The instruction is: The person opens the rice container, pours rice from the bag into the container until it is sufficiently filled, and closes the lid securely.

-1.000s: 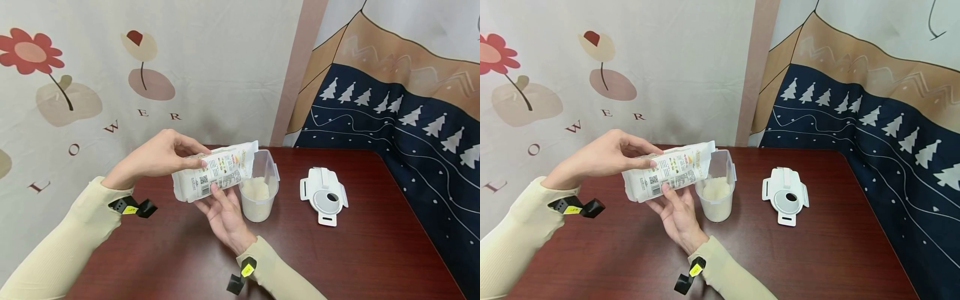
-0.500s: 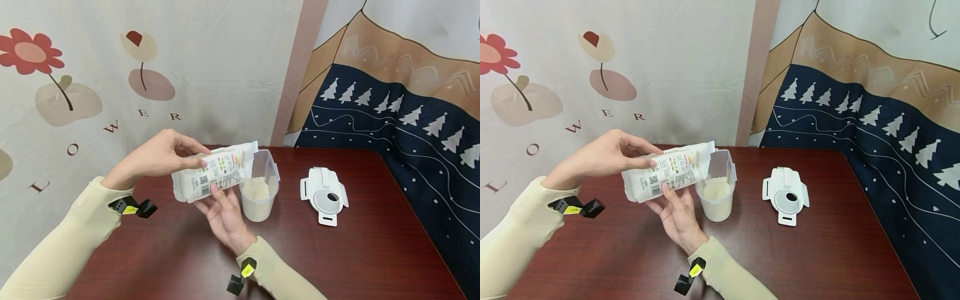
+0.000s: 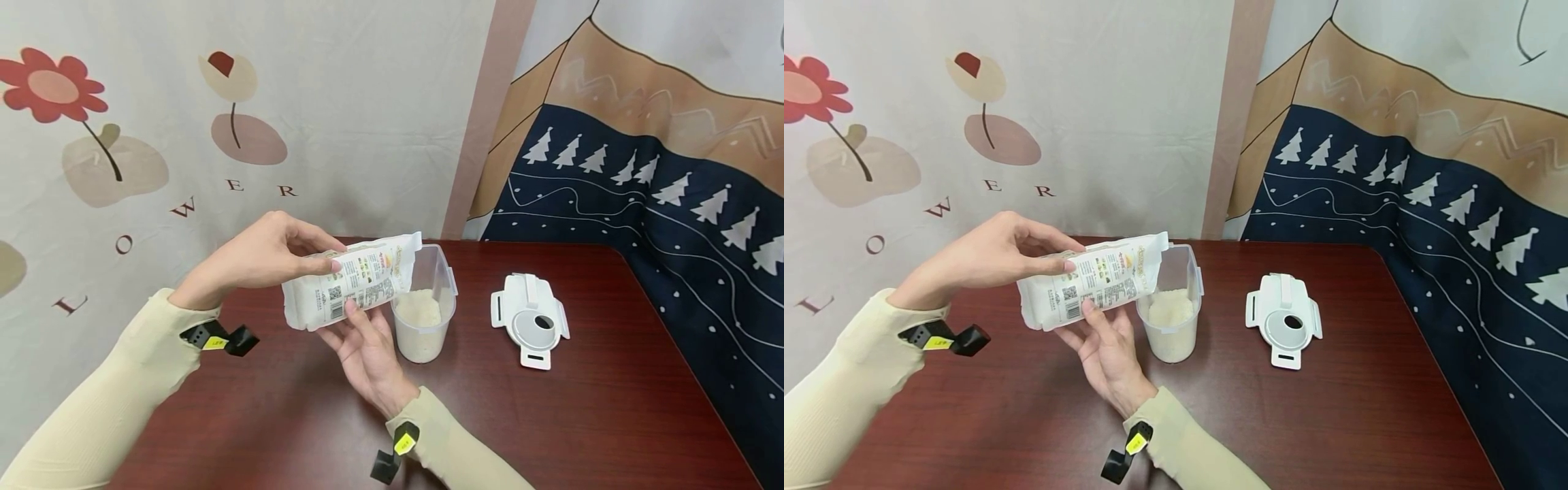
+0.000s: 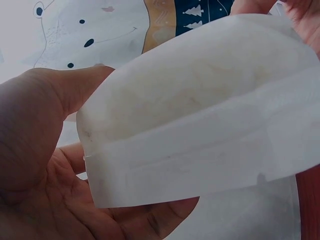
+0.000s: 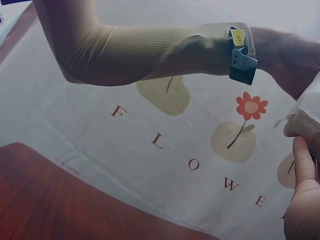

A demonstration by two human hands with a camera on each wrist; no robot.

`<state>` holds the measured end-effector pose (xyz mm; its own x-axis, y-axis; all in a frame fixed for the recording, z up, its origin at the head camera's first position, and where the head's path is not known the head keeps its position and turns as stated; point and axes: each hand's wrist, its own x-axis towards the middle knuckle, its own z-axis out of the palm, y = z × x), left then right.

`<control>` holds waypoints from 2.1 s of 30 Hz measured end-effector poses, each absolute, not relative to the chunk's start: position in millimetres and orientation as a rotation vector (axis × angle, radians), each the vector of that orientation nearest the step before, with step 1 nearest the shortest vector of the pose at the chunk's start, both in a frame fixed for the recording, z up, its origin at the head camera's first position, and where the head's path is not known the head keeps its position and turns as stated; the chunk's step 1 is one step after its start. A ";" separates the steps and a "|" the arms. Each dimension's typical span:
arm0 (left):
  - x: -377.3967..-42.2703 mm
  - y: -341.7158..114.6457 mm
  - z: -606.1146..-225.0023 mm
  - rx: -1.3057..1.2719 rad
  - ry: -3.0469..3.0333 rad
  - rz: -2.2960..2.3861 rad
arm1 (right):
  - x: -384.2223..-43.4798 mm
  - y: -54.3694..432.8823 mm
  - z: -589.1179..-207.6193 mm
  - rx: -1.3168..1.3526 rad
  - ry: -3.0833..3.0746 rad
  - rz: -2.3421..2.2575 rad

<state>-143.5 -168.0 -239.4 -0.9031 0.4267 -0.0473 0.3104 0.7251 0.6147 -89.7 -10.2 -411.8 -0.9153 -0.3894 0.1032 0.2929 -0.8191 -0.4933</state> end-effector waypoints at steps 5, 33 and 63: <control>-143.4 -168.3 -239.1 0.595 2.743 0.922 | -89.0 -10.6 -411.3 -0.279 0.680 -2.684; -142.3 -167.2 -238.8 0.599 2.752 0.952 | -88.7 -11.8 -410.2 -0.276 0.701 -2.688; -145.8 -165.6 -239.3 0.616 2.759 0.953 | -89.3 -13.6 -408.0 -0.258 0.686 -2.713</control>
<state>-145.8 -165.6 -239.3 -0.9027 0.4299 -0.0147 0.3292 0.7124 0.6198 -89.3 -13.6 -408.0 -0.9293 -0.3573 0.0932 0.2700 -0.8297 -0.4885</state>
